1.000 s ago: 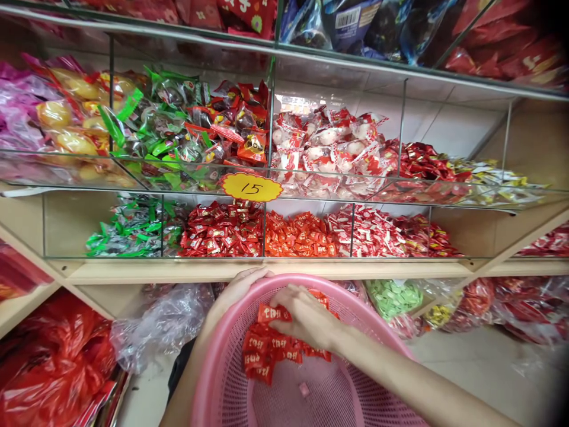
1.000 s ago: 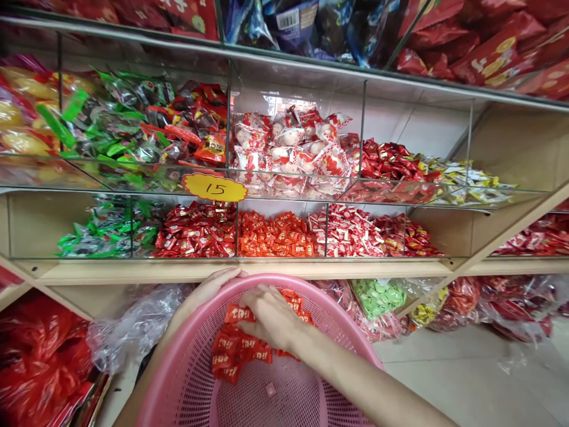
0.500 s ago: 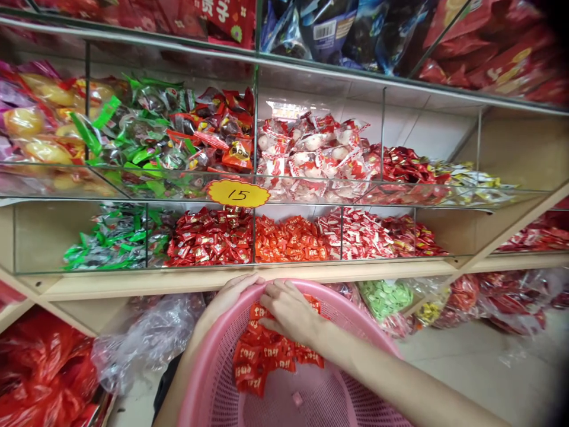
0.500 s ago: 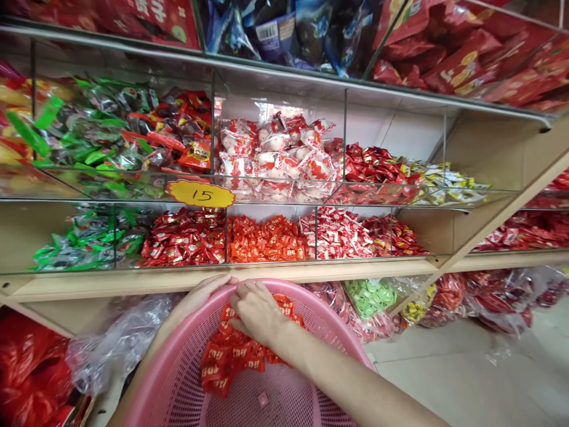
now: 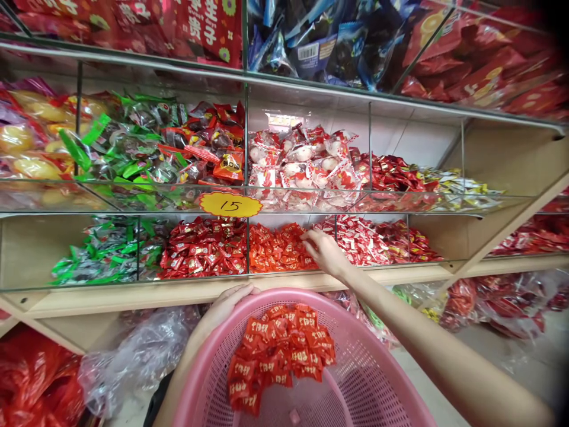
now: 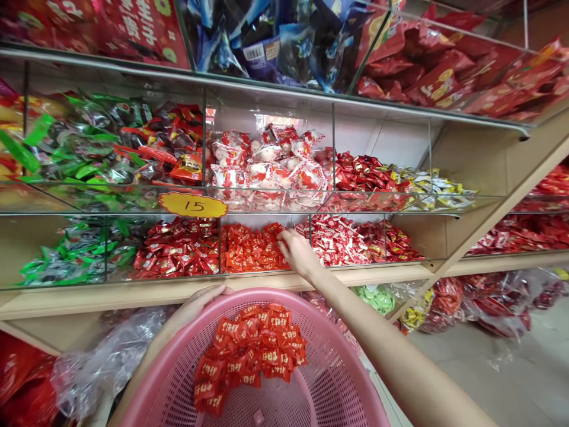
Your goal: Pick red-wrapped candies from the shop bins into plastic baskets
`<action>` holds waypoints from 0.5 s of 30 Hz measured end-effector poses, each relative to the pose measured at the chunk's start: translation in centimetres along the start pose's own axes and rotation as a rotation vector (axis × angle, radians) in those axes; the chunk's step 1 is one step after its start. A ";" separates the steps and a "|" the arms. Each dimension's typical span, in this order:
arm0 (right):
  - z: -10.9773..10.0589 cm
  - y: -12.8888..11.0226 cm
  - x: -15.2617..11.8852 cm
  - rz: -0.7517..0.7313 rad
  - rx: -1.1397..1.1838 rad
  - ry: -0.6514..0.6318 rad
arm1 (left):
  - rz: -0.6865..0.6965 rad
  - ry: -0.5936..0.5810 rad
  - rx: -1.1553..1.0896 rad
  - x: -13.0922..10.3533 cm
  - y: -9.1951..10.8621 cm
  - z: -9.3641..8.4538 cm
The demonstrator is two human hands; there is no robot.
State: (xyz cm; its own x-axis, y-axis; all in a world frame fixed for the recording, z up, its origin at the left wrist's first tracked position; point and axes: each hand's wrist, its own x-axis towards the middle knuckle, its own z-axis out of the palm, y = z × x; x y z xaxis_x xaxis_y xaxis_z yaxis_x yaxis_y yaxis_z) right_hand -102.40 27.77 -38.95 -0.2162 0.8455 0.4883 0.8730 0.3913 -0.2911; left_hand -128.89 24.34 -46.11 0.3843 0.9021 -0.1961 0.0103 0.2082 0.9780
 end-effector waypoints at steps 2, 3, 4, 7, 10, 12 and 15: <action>0.9 1.2 0.6 0.020 0.009 -0.010 | -0.005 -0.010 -0.023 0.0 0.1 0.0; 1.4 1.5 0.8 0.012 0.011 -0.020 | -0.007 -0.016 -0.040 -0.1 0.2 0.1; 1.9 1.7 0.9 -0.005 0.010 -0.035 | -0.010 -0.021 -0.057 -0.1 0.3 0.1; 3.0 2.0 1.0 -0.063 -0.013 -0.111 | -0.026 -0.037 -0.092 0.0 0.3 0.1; 3.3 2.3 1.0 -0.053 -0.036 -0.180 | -0.018 -0.028 -0.068 0.0 0.3 0.0; 3.4 2.3 1.0 -0.014 -0.052 -0.216 | -0.003 0.002 -0.026 0.0 0.2 -0.1; 3.3 2.0 1.1 0.043 -0.078 -0.282 | -0.003 0.028 0.004 -0.1 0.2 -0.1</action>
State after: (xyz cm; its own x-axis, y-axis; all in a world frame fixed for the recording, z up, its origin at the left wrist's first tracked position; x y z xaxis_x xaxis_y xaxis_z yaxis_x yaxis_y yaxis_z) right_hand -102.31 30.66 -41.70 -0.2813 0.9327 0.2255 0.9128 0.3327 -0.2371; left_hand -129.02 24.29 -45.87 0.3583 0.9118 -0.2009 0.0150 0.2095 0.9777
